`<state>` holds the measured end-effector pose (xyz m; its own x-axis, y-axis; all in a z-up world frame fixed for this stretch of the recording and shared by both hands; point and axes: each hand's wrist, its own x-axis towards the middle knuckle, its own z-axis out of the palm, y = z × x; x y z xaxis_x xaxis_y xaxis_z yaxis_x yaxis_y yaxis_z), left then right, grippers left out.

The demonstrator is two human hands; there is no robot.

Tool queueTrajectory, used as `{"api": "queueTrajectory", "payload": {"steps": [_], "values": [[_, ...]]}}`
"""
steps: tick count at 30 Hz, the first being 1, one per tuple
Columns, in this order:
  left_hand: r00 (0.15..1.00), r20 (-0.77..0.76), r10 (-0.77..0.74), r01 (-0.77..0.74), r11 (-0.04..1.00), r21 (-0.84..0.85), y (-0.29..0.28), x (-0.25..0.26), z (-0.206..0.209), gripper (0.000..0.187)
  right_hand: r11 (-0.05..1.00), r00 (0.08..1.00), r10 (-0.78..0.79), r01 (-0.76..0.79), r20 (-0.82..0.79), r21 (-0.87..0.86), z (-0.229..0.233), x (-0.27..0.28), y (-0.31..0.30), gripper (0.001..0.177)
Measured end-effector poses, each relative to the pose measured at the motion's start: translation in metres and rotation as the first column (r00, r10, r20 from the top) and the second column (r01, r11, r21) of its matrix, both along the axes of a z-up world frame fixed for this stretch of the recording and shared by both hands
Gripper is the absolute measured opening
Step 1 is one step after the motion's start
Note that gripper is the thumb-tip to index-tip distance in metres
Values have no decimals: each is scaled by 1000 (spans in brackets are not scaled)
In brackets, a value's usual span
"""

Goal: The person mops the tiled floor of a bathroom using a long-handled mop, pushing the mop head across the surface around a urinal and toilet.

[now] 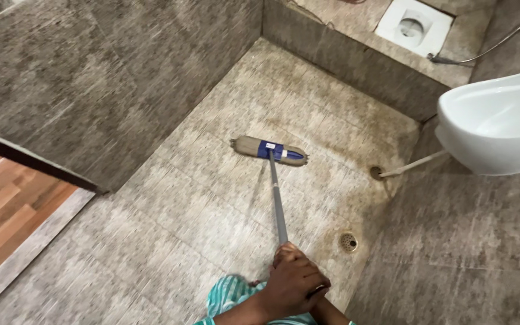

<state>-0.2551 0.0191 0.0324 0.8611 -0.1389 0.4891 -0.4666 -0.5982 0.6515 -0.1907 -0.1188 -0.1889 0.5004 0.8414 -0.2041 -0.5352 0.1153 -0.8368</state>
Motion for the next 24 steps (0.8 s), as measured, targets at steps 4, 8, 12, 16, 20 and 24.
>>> {"api": "queueTrajectory", "payload": {"steps": [4, 8, 12, 16, 20, 24], "values": [[996, -80, -35, 36, 999, 14, -4, 13, -44, 16, 836, 392, 458, 114, 797, -537, 6, 23, 8, 34], [995, 35, 98, -100, 992, 78, 8, 32, -99, 18, 935, 584, 273, 27, 765, -354, -15, 54, 43, 33], [968, 137, 212, -223, 972, 75, 2, 30, -116, 13, 987, 744, 149, -77, 651, -138, -26, 70, 49, 32], [956, 116, 268, -275, 960, 52, -7, 18, -72, 12, 994, 860, 97, -108, 501, -6, -17, 56, 40, 31], [979, 24, 202, -202, 979, -3, -11, 7, -2, 9, 991, 959, 7, -44, 283, 126, 16, 41, 25, 30], [985, -23, 171, -170, 985, 20, -13, 4, 36, 6, 991, 980, -30, 4, 196, 131, 44, 26, 14, 30]]}}
